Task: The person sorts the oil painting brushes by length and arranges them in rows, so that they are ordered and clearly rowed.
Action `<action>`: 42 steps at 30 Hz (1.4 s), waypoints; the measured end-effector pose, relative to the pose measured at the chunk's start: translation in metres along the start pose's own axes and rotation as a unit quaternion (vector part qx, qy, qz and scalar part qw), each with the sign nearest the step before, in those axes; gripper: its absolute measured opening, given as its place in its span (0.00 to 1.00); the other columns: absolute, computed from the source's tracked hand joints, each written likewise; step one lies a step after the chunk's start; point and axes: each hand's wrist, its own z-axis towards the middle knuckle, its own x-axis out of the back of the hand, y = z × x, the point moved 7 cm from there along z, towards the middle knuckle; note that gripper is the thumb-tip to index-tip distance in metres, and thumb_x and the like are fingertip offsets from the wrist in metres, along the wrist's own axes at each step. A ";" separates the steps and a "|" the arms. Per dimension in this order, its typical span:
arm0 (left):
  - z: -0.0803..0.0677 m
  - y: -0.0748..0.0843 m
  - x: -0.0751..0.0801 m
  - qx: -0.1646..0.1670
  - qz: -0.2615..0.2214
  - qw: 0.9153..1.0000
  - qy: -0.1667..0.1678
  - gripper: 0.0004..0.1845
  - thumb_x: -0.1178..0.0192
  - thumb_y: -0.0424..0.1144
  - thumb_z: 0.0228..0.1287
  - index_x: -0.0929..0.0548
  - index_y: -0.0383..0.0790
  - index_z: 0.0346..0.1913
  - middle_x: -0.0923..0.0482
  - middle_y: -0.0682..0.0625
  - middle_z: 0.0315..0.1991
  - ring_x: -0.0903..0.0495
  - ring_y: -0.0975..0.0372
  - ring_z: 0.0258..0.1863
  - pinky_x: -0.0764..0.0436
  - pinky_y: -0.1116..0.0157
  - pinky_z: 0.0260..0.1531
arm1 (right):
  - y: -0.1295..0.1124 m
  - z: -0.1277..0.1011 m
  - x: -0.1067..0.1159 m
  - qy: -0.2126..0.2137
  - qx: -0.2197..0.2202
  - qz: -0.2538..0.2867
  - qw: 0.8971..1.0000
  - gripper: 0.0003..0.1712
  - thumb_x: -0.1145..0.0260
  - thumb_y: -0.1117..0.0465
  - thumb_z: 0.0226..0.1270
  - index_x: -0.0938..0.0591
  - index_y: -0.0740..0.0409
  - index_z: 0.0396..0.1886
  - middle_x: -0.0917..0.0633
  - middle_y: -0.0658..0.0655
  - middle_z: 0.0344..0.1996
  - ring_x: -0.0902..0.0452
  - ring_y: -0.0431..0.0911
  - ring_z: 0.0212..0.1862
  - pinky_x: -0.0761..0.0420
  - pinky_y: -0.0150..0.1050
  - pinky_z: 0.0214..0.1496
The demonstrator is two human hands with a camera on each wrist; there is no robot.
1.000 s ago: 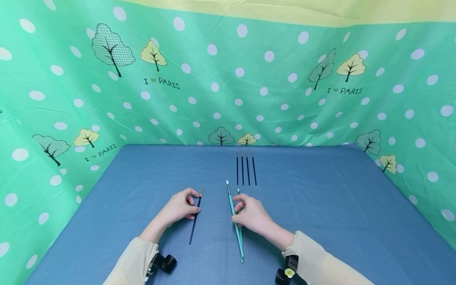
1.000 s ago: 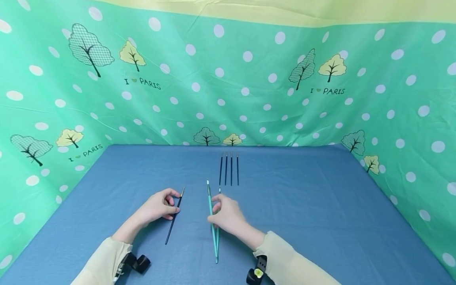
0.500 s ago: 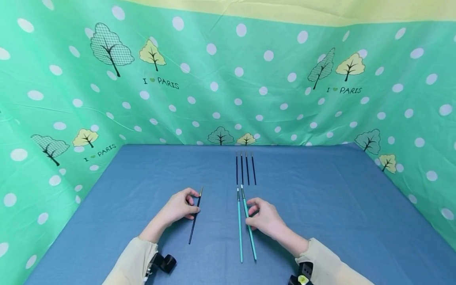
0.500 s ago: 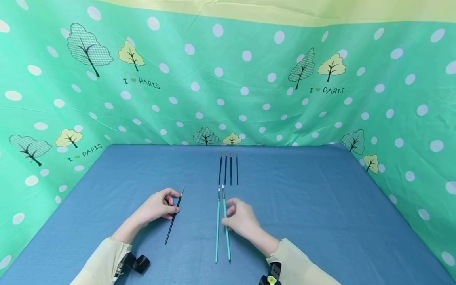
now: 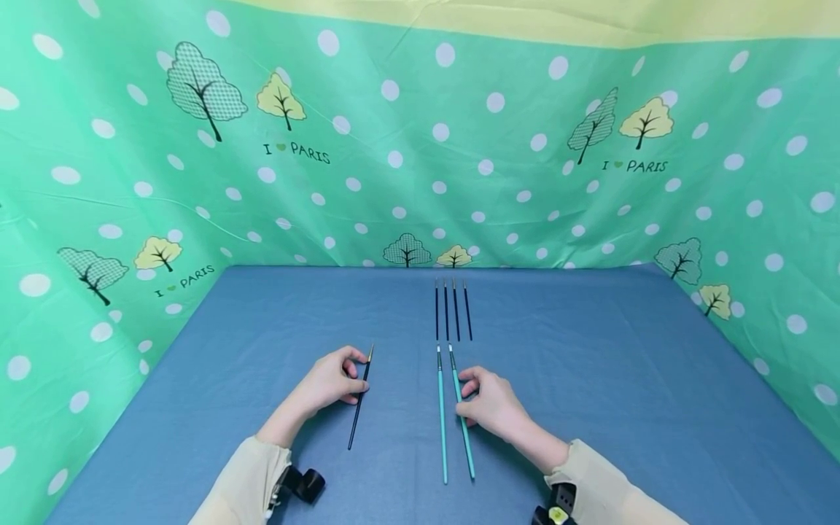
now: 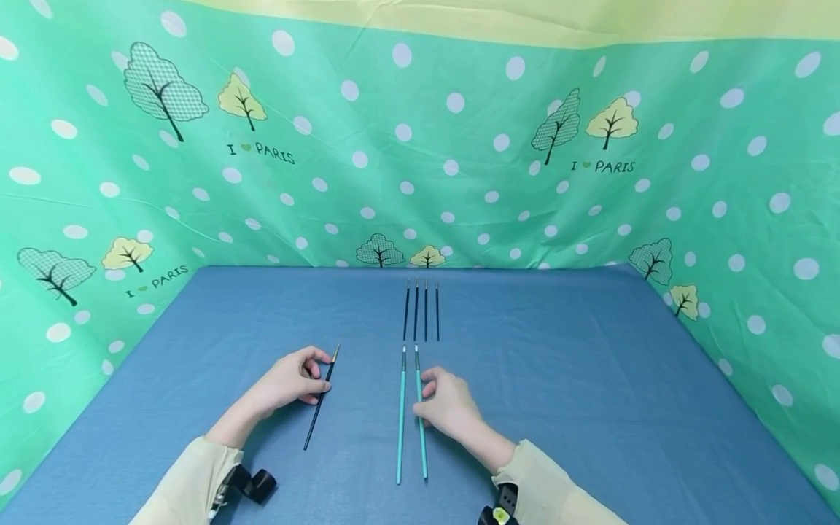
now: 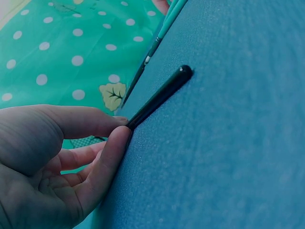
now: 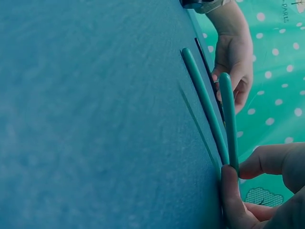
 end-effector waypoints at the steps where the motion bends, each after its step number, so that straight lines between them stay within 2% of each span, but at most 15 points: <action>1: 0.000 0.000 0.000 0.001 -0.001 1.000 0.000 0.20 0.37 0.28 0.43 0.28 0.39 0.42 0.34 0.44 0.25 0.28 0.57 0.15 0.21 0.65 0.15 | 0.000 0.000 0.000 0.000 0.002 -0.003 1.000 0.27 0.39 0.71 0.40 0.30 0.65 0.47 0.27 0.56 0.27 0.30 0.41 0.17 0.24 0.32 0.17; 16: 0.003 -0.003 -0.002 0.006 0.014 1.000 0.008 0.19 0.37 0.29 0.43 0.28 0.40 0.42 0.34 0.45 0.26 0.27 0.58 0.14 0.21 0.65 0.14 | -0.003 0.003 -0.004 -0.004 0.018 -0.053 0.998 0.29 0.38 0.71 0.41 0.31 0.65 0.49 0.28 0.55 0.27 0.30 0.40 0.15 0.26 0.28 0.14; 21: 0.003 0.002 -0.004 0.009 0.047 0.999 0.008 0.19 0.38 0.29 0.44 0.29 0.39 0.42 0.35 0.45 0.25 0.27 0.59 0.12 0.22 0.66 0.13 | -0.004 0.003 -0.004 -0.009 0.021 -0.057 0.998 0.28 0.37 0.71 0.42 0.31 0.67 0.48 0.29 0.56 0.26 0.29 0.40 0.14 0.26 0.27 0.14; 23: 0.004 0.005 -0.006 0.009 0.074 0.997 0.007 0.18 0.38 0.29 0.44 0.29 0.39 0.41 0.35 0.45 0.25 0.26 0.60 0.12 0.22 0.67 0.12 | -0.004 0.003 -0.004 -0.011 0.021 -0.056 0.998 0.28 0.37 0.71 0.42 0.32 0.67 0.48 0.29 0.56 0.26 0.29 0.40 0.14 0.25 0.27 0.14; 28: 0.002 0.017 -0.008 0.005 0.160 0.987 0.009 0.16 0.39 0.29 0.45 0.30 0.37 0.39 0.34 0.45 0.23 0.27 0.61 0.10 0.24 0.70 0.09 | -0.004 0.002 -0.003 -0.014 0.019 -0.052 0.998 0.29 0.37 0.71 0.41 0.32 0.67 0.49 0.29 0.56 0.26 0.29 0.40 0.14 0.25 0.27 0.14; 32: 0.001 0.025 -0.010 0.012 0.198 0.980 0.010 0.15 0.40 0.30 0.44 0.31 0.35 0.37 0.33 0.45 0.23 0.28 0.61 0.09 0.25 0.70 0.08 | -0.004 0.002 -0.003 -0.017 0.018 -0.048 0.999 0.29 0.37 0.71 0.41 0.32 0.67 0.49 0.29 0.56 0.26 0.29 0.40 0.14 0.25 0.28 0.14; 36: 0.001 0.029 -0.010 0.022 0.215 0.976 0.014 0.14 0.40 0.31 0.44 0.32 0.36 0.35 0.32 0.45 0.24 0.28 0.61 0.09 0.26 0.69 0.08 | -0.005 0.002 -0.003 -0.017 0.021 -0.045 0.999 0.30 0.37 0.71 0.42 0.32 0.67 0.50 0.28 0.56 0.27 0.29 0.40 0.14 0.25 0.28 0.15; 42: 0.003 0.030 -0.008 0.038 0.210 0.977 0.000 0.14 0.40 0.33 0.45 0.32 0.36 0.35 0.31 0.45 0.23 0.28 0.60 0.10 0.25 0.67 0.10 | -0.005 0.002 -0.002 -0.019 0.018 -0.036 0.999 0.30 0.37 0.72 0.42 0.32 0.67 0.50 0.28 0.56 0.27 0.29 0.40 0.15 0.25 0.28 0.15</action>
